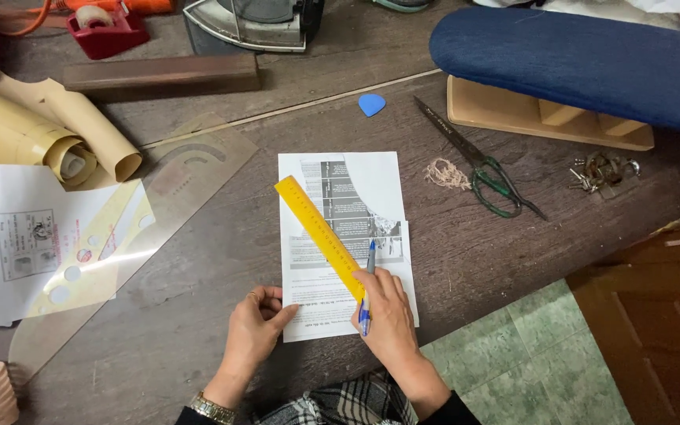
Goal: The person uses a blue pen and a yellow ruler to draw straight lines and curved shapes on a white sheet of paper. They reference a printed pattern sheet placed underneath the paper, then remove the pattern sheet to continue drawing freehand curves on the white paper.
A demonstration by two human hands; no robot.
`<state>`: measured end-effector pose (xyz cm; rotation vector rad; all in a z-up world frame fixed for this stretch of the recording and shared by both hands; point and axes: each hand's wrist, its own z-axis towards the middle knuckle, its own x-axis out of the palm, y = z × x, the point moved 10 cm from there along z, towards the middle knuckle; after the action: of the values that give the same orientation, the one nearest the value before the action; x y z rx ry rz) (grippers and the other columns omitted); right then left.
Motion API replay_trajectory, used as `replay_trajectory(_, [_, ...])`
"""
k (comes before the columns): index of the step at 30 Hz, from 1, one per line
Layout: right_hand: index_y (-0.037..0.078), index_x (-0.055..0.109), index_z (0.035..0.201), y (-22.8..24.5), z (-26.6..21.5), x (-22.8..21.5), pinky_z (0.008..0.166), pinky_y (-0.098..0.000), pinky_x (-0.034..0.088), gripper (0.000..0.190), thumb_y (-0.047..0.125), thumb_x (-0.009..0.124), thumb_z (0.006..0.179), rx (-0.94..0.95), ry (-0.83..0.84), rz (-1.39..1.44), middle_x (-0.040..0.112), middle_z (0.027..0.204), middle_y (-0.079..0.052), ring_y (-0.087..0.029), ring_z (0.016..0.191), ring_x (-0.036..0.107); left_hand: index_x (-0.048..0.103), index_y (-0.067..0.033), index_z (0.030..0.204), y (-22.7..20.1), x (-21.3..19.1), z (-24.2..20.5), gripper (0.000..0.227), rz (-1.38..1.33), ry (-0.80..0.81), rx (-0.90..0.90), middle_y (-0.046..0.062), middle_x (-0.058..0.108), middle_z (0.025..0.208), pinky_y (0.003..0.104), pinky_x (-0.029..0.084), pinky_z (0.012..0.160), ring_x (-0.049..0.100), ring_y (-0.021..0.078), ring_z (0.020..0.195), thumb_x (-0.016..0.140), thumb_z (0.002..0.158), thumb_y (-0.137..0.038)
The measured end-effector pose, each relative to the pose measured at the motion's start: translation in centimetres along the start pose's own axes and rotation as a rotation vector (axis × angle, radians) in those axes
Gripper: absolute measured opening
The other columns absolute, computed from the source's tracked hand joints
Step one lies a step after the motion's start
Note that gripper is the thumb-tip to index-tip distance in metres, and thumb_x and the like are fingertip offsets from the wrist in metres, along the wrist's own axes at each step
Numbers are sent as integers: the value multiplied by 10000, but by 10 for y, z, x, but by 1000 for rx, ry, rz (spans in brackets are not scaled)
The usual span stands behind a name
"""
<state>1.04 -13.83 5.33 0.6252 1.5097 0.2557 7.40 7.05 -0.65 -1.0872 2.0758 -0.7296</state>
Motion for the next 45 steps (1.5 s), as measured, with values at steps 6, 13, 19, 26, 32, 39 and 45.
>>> replay_trajectory(6, [125,407,1351,3,2,6,927,-455,467,770,16,740,666,27,38,-30,480,1269,-121,-304,1126,452,638,-126,970,-13,5,-8,107,40,30,1,7,711,838,287,551,623,673,128,692,658,865,-126])
replay_trajectory(13, [77,345,1396,-7,7,-6,546,-270,625,785,-83,707,718,266,110,139,421,1322,-133,-210,732,652,644,-214,1139,-3,-23,25,369,203,8,133,-34,686,769,269,488,631,619,115,655,619,798,-76])
replay_trajectory(19, [80,465,1311,-51,6,-47,820,-361,590,614,52,707,748,404,-124,314,567,1242,-135,-275,1070,624,614,-86,1194,-79,-86,38,417,584,-277,509,145,615,1036,461,521,752,586,333,926,628,780,-34])
replay_trajectory(26, [147,483,1301,-66,-4,-56,838,-330,556,579,124,719,773,508,-228,487,637,1263,-145,-228,1067,671,624,-166,1154,-112,-62,72,547,861,-206,548,101,525,1088,418,422,800,479,303,1020,808,707,-422])
replay_trajectory(32, [171,458,1349,-71,-11,-49,825,-329,549,605,125,696,795,565,-195,524,635,1275,-134,-206,1102,650,589,-194,1181,-118,-30,112,611,859,-22,509,91,518,1175,427,422,874,453,285,1086,858,675,-410])
replay_trajectory(39, [167,460,1362,-80,-14,-45,807,-314,553,609,98,686,801,590,-195,590,670,1211,-141,-185,1040,667,654,-226,909,-107,-22,139,266,812,79,423,-30,590,903,386,349,844,497,208,961,815,702,-272])
replay_trajectory(45, [168,470,1348,-75,-11,-45,830,-312,557,602,101,694,793,582,-178,561,660,1241,-131,-186,1072,659,527,-281,1231,-116,-14,125,629,963,115,453,69,555,1163,453,352,944,504,275,1124,841,698,-394])
